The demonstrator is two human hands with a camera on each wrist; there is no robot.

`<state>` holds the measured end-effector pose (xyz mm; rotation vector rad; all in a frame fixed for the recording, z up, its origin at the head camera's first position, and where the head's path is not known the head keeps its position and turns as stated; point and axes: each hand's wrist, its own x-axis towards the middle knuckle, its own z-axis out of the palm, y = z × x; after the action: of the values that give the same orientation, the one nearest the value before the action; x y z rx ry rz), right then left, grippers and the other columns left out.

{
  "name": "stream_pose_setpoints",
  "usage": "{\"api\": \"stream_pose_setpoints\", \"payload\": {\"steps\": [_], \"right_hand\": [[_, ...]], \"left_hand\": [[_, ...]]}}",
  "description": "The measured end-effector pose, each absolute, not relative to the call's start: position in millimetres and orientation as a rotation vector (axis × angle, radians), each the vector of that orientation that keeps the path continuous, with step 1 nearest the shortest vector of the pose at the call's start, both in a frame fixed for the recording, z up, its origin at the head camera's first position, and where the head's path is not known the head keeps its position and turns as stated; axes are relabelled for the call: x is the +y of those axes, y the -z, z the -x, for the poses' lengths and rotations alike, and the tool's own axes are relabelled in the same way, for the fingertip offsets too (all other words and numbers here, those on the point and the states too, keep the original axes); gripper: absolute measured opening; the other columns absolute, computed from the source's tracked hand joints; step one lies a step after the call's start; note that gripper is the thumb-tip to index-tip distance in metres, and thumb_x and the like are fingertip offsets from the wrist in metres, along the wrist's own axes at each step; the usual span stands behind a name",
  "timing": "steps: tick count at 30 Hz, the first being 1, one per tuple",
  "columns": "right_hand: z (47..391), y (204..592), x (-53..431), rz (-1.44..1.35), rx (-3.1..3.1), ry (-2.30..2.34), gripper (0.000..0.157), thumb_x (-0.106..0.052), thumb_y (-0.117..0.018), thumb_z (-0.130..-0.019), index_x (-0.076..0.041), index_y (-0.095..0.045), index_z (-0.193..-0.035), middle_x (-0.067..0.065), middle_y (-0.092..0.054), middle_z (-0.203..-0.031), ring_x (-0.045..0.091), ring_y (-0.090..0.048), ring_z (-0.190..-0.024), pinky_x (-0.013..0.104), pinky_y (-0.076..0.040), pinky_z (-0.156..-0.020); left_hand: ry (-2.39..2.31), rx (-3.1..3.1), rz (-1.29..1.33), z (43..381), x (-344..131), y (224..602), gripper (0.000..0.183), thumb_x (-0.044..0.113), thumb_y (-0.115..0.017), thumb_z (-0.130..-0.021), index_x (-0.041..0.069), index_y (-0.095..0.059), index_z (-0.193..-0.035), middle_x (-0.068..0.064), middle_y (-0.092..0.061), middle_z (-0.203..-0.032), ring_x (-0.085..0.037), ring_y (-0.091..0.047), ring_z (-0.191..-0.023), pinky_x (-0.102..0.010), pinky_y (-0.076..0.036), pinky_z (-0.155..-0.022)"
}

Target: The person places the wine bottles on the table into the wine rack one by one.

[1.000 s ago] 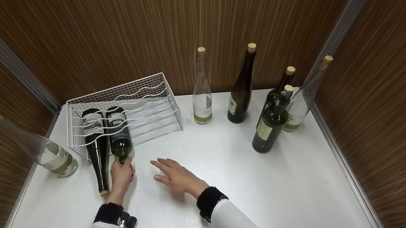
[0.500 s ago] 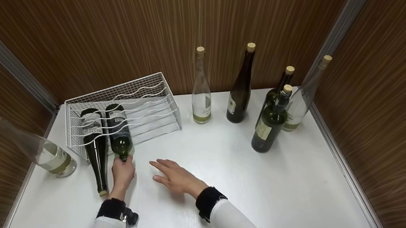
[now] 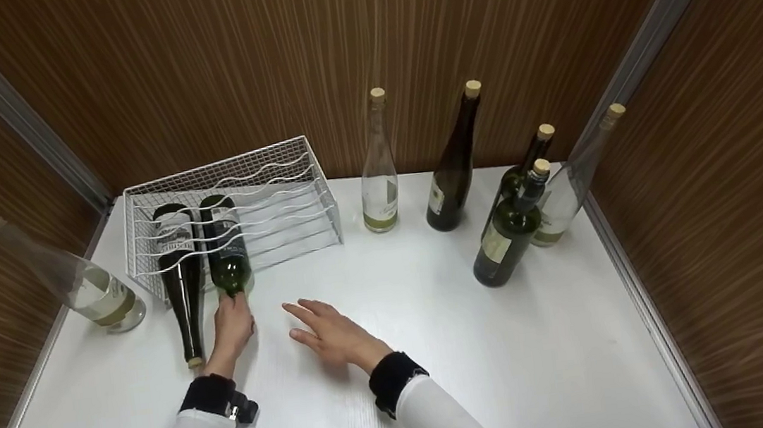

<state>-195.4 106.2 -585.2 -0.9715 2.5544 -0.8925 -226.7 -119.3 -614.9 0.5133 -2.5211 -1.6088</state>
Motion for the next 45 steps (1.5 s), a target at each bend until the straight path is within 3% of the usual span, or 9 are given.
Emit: {"api": "stream_pose_setpoints", "payload": {"steps": [8,16,19,22,25,30,38,45], "right_hand": [[195.8,586.8,105.6,0.964,2.547,0.887,0.057,-0.048,-0.036,-0.105,-0.023,-0.029,-0.156,0.011,-0.029,-0.157,0.029,-0.026,-0.143,0.047,-0.027,-0.114],[196.1,586.3,105.2,0.973,2.542,0.879,0.057,-0.048,-0.036,-0.105,-0.024,-0.027,-0.156,0.01,-0.028,-0.157,0.028,-0.025,-0.144,0.046,-0.026,-0.114],[196.0,585.5,105.1,0.973,2.532,0.886,0.057,-0.048,-0.036,-0.105,-0.024,-0.027,-0.156,0.011,-0.028,-0.158,0.029,-0.025,-0.144,0.047,-0.026,-0.114],[195.8,585.1,105.1,0.966,2.525,0.888,0.058,-0.049,-0.036,-0.105,-0.024,-0.026,-0.157,0.01,-0.027,-0.158,0.028,-0.024,-0.144,0.047,-0.026,-0.114],[195.9,584.9,104.9,0.958,2.523,0.877,0.058,-0.05,-0.035,-0.105,-0.026,-0.025,-0.157,0.009,-0.026,-0.159,0.026,-0.023,-0.145,0.046,-0.025,-0.115],[195.4,582.9,102.5,0.967,2.536,0.867,0.059,-0.051,-0.035,-0.104,-0.026,-0.025,-0.157,0.008,-0.027,-0.158,0.026,-0.023,-0.145,0.045,-0.025,-0.115],[193.2,579.0,94.4,0.959,2.612,0.819,0.063,-0.058,-0.037,-0.101,-0.027,-0.029,-0.156,0.008,-0.032,-0.156,0.027,-0.03,-0.142,0.046,-0.032,-0.111],[194.6,578.3,87.5,0.961,2.639,0.794,0.062,-0.057,-0.038,-0.101,-0.026,-0.031,-0.155,0.008,-0.034,-0.155,0.028,-0.033,-0.14,0.046,-0.034,-0.11]], "left_hand": [[1.528,-2.514,-0.557,224.9,-120.7,613.5,0.053,0.02,-0.047,-0.102,-0.018,-0.032,-0.138,-0.036,-0.057,-0.115,-0.045,-0.057,-0.109,-0.054,-0.046,-0.089],[1.495,-2.507,-0.623,226.5,-120.9,612.2,0.059,0.019,-0.054,-0.1,-0.014,-0.029,-0.141,-0.036,-0.052,-0.126,-0.047,-0.053,-0.117,-0.055,-0.044,-0.094],[1.608,-2.463,-0.639,225.7,-122.1,612.1,0.059,0.022,-0.053,-0.101,-0.012,-0.028,-0.142,-0.035,-0.054,-0.123,-0.043,-0.056,-0.111,-0.05,-0.047,-0.09],[1.947,-2.301,-0.705,223.8,-123.2,611.5,0.052,0.029,-0.046,-0.104,-0.006,-0.031,-0.139,-0.029,-0.058,-0.106,-0.034,-0.065,-0.088,-0.039,-0.054,-0.07],[2.335,-2.009,-0.778,221.0,-123.6,610.6,0.042,0.03,-0.036,-0.107,-0.003,-0.035,-0.132,-0.02,-0.055,-0.091,-0.024,-0.063,-0.066,-0.03,-0.052,-0.052],[2.543,-1.779,-0.765,218.7,-124.3,611.2,0.035,0.022,-0.029,-0.108,-0.007,-0.039,-0.124,-0.012,-0.053,-0.09,-0.016,-0.057,-0.064,-0.026,-0.05,-0.051],[2.558,-1.733,-0.684,217.0,-121.5,612.1,0.021,0.017,-0.033,-0.108,0.0,-0.037,-0.119,-0.007,-0.044,-0.081,-0.012,-0.043,-0.06,-0.02,-0.038,-0.046],[2.437,-1.877,-0.653,216.4,-118.6,608.1,0.016,0.015,-0.037,-0.106,0.002,-0.036,-0.117,-0.008,-0.043,-0.079,-0.012,-0.045,-0.059,-0.021,-0.042,-0.046]]}}
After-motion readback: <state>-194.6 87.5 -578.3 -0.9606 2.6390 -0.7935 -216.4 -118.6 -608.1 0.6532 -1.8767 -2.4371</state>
